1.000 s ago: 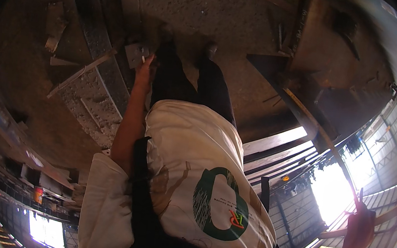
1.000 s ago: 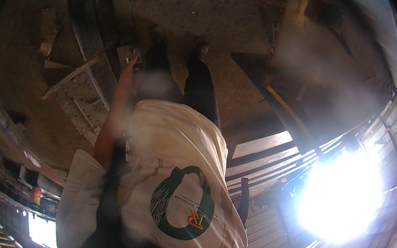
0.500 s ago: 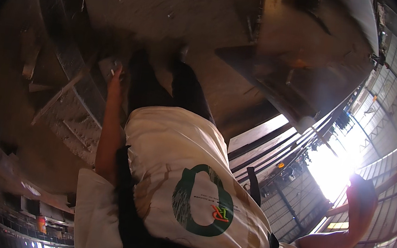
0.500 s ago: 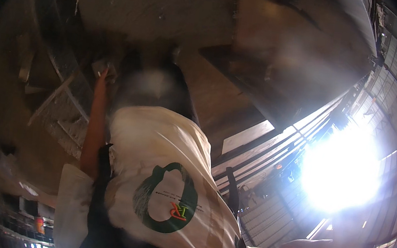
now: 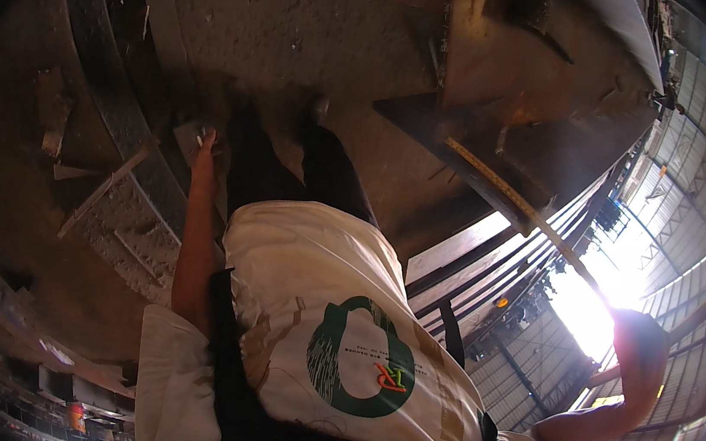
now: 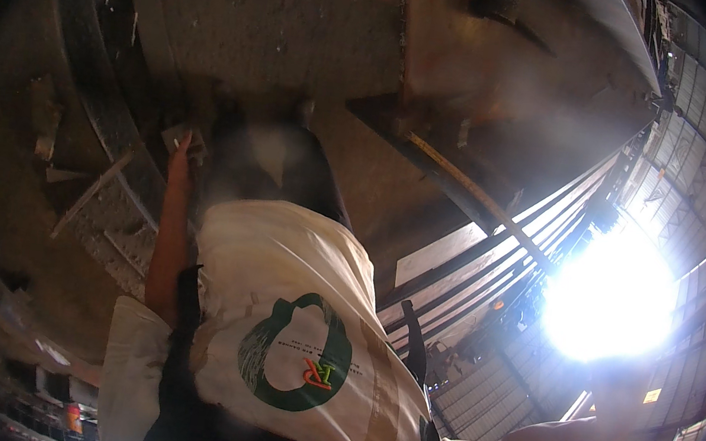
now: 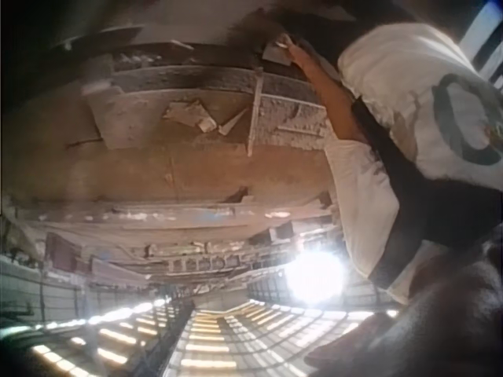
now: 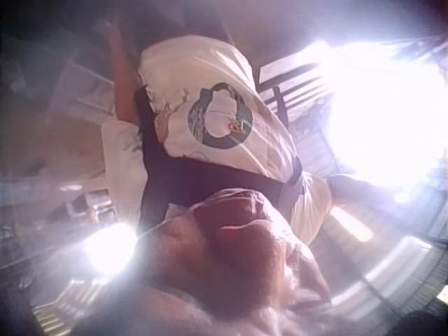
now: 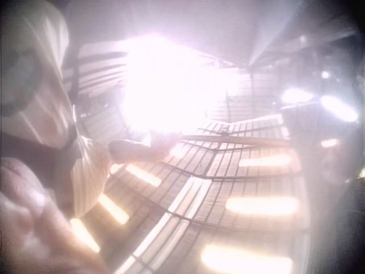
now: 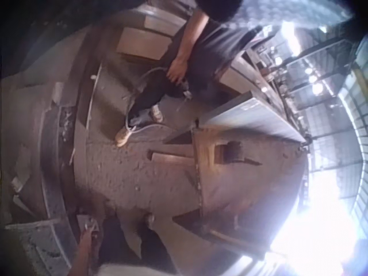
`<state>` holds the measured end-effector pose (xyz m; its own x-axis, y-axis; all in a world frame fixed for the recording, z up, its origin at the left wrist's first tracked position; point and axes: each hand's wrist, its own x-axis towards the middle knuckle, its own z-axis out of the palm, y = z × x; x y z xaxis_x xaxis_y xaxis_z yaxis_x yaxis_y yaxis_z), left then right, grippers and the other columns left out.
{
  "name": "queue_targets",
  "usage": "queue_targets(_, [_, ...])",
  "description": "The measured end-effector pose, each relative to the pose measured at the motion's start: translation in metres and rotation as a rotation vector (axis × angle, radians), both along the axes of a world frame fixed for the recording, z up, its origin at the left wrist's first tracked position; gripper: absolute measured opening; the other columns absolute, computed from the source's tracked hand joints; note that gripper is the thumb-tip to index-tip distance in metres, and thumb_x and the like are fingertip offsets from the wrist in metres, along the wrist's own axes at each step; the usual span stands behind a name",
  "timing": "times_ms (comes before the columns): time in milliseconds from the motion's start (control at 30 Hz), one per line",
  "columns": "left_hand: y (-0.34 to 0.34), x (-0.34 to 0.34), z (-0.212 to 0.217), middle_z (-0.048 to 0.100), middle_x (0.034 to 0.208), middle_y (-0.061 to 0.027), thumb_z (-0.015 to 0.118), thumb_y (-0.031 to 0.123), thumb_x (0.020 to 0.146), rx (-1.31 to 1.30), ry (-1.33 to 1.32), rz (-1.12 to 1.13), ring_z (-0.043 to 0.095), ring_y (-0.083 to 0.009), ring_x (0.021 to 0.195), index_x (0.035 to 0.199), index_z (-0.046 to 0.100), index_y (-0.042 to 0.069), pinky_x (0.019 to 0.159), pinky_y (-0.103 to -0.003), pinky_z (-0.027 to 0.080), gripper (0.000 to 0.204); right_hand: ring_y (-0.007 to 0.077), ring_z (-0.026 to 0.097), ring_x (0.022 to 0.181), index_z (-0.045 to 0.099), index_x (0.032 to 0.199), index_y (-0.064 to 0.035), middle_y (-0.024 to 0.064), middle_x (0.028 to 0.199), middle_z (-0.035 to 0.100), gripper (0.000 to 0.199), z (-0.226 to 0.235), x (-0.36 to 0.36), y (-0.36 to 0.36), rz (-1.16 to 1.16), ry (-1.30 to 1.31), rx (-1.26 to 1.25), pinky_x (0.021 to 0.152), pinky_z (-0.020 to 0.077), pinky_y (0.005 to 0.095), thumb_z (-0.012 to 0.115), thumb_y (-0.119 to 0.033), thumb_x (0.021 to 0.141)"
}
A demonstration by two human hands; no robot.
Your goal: The person measures a curved metal beam with a tape measure, then uses a metal square and a marker to mark lines on the beam. The person also uses a hammer to tap the metal square into position.
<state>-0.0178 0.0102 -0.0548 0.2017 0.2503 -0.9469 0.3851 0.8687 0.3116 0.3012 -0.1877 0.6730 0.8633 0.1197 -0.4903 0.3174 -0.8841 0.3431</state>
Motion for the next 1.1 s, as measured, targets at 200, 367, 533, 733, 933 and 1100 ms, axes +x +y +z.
queue_targets(200, [0.005,0.007,0.016,0.066,0.106,-0.0078,0.074,0.052,0.083,-0.011,0.019,-0.016,0.061,-0.0202,0.089,0.123,0.064,0.011,0.078,-0.035,0.048,0.058,0.0192,0.054,0.075,0.068,0.103,-0.0020,0.0075,0.085,0.058,0.019,0.000,-0.002,0.006,0.019,-0.017,-0.004,0.068,0.0438,0.0347,0.061,-0.009,0.087])
queue_targets(367, [0.006,0.007,0.020,0.066,0.109,-0.0081,0.074,0.053,0.083,0.003,0.040,-0.031,0.060,-0.0204,0.091,0.126,0.064,0.010,0.078,-0.035,0.047,0.061,0.0189,0.052,0.073,0.068,0.102,-0.0017,0.0073,0.083,0.057,0.018,-0.004,-0.007,0.013,0.038,-0.005,-0.010,0.067,0.0430,0.0348,0.061,-0.009,0.087])
queue_targets(533, [0.004,0.002,0.016,0.065,0.111,-0.0084,0.073,0.053,0.083,0.049,0.036,-0.030,0.060,-0.0212,0.094,0.126,0.064,0.008,0.081,-0.035,0.048,0.063,0.0186,0.051,0.071,0.068,0.100,-0.0015,0.0070,0.081,0.056,0.017,-0.007,-0.006,0.020,0.056,-0.013,-0.002,0.065,0.0423,0.0349,0.061,-0.009,0.087])
queue_targets(733, [0.005,0.000,0.020,0.064,0.109,-0.0073,0.074,0.049,0.084,0.004,0.006,0.000,0.061,-0.0210,0.095,0.125,0.064,0.008,0.083,-0.035,0.048,0.059,0.0180,0.050,0.070,0.068,0.099,-0.0011,0.0065,0.080,0.055,0.016,-0.014,-0.004,0.022,0.107,-0.006,0.014,0.064,0.0416,0.0347,0.061,-0.010,0.087])
queue_targets(933, [0.005,0.005,0.026,0.064,0.107,-0.0050,0.075,0.048,0.083,-0.002,0.037,0.017,0.060,-0.0178,0.090,0.121,0.065,0.011,0.079,-0.033,0.047,0.054,0.0182,0.052,0.073,0.066,0.102,-0.0010,0.0068,0.083,0.056,0.020,-0.007,0.000,0.003,0.083,0.012,0.003,0.066,0.0430,0.0343,0.061,-0.012,0.087])
queue_targets(1100, [0.009,0.002,0.017,0.065,0.105,-0.0037,0.075,0.050,0.083,-0.012,0.067,-0.006,0.058,-0.0164,0.089,0.120,0.065,0.014,0.076,-0.032,0.044,0.053,0.0187,0.053,0.076,0.065,0.105,-0.0011,0.0075,0.086,0.057,0.023,-0.010,-0.002,0.003,0.065,0.012,0.004,0.069,0.0442,0.0343,0.060,-0.015,0.087])
